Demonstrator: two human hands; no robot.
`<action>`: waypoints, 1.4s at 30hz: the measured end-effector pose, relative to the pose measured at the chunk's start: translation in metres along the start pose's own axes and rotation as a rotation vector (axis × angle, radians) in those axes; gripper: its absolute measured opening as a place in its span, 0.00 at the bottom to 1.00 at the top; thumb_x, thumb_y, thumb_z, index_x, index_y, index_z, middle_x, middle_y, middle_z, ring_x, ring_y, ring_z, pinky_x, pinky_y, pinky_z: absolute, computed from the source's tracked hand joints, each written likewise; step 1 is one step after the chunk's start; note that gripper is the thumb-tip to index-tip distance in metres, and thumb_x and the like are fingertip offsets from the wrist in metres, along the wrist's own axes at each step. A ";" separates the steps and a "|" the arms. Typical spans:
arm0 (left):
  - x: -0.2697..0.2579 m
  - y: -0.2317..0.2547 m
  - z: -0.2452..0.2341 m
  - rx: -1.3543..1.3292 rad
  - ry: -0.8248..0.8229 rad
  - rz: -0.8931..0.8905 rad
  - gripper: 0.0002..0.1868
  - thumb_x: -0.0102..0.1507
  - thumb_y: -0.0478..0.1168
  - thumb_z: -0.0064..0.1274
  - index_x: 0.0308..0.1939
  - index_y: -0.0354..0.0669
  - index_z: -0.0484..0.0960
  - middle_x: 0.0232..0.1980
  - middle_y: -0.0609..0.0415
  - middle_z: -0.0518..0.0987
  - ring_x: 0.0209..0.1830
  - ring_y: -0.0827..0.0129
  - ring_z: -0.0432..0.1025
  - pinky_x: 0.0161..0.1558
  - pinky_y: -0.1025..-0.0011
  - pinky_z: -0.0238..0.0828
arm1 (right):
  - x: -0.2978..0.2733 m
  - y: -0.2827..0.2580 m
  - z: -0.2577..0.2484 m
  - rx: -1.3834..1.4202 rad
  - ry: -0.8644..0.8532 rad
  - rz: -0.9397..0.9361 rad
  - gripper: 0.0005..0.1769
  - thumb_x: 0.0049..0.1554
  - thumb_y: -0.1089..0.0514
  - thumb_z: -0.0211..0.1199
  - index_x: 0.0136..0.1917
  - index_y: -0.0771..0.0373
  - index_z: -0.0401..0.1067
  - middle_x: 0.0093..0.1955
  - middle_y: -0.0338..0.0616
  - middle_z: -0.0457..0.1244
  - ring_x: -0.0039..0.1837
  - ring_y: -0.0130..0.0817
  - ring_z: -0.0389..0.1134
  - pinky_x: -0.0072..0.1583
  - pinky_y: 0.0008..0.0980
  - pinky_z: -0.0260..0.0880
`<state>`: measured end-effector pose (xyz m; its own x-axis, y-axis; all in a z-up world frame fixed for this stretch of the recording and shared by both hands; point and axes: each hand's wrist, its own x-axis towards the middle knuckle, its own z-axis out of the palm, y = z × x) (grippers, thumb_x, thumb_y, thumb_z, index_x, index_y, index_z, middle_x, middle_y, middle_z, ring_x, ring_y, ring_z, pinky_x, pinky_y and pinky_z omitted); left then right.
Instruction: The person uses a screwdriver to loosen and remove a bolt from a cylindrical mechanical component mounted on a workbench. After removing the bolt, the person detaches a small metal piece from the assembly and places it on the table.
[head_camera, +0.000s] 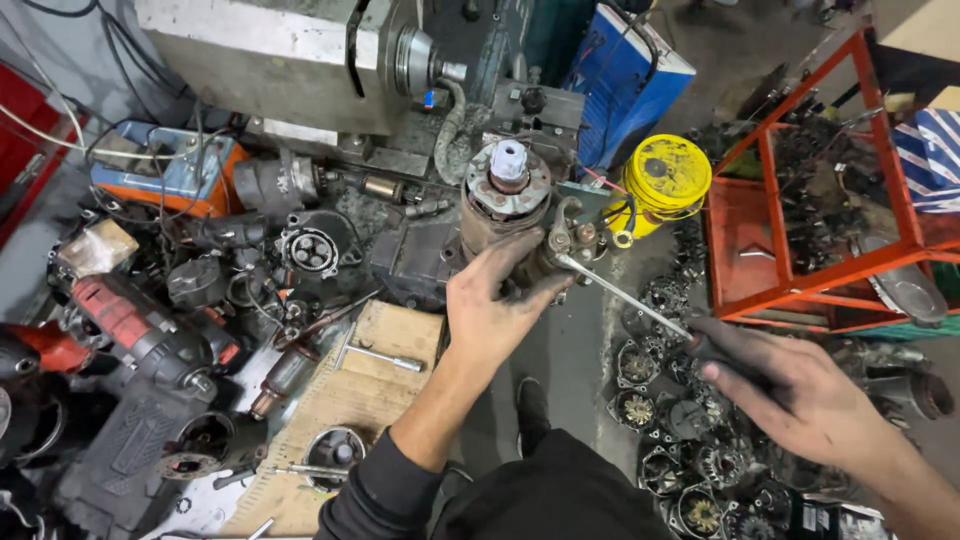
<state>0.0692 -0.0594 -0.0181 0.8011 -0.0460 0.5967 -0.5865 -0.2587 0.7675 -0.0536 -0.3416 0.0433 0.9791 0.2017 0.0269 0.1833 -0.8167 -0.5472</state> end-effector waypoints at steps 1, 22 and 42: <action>0.000 0.001 0.001 0.021 -0.007 0.007 0.29 0.49 0.39 0.74 0.52 0.35 0.83 0.47 0.49 0.85 0.41 0.67 0.81 0.45 0.74 0.80 | -0.003 -0.001 0.000 -0.044 0.023 -0.027 0.30 0.51 0.54 0.65 0.67 0.60 0.72 0.41 0.33 0.77 0.32 0.27 0.73 0.38 0.27 0.72; -0.009 -0.022 0.021 -0.005 0.035 -0.035 0.30 0.47 0.40 0.75 0.54 0.43 0.85 0.37 0.50 0.88 0.26 0.74 0.77 0.32 0.76 0.75 | -0.016 -0.111 -0.002 -1.055 -0.145 0.278 0.37 0.59 0.36 0.49 0.78 0.47 0.54 0.32 0.39 0.66 0.25 0.34 0.73 0.28 0.32 0.78; -0.011 -0.011 0.021 -0.100 0.024 -0.147 0.28 0.48 0.35 0.73 0.54 0.38 0.85 0.29 0.55 0.83 0.22 0.76 0.68 0.28 0.77 0.70 | -0.021 -0.117 0.006 -1.089 -0.021 0.140 0.34 0.60 0.42 0.52 0.75 0.57 0.57 0.32 0.44 0.66 0.25 0.40 0.71 0.31 0.37 0.78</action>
<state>0.0688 -0.0760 -0.0377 0.8768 0.0083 0.4807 -0.4731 -0.1635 0.8657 -0.0961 -0.2476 0.1017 0.9975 0.0708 0.0024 0.0606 -0.8708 0.4879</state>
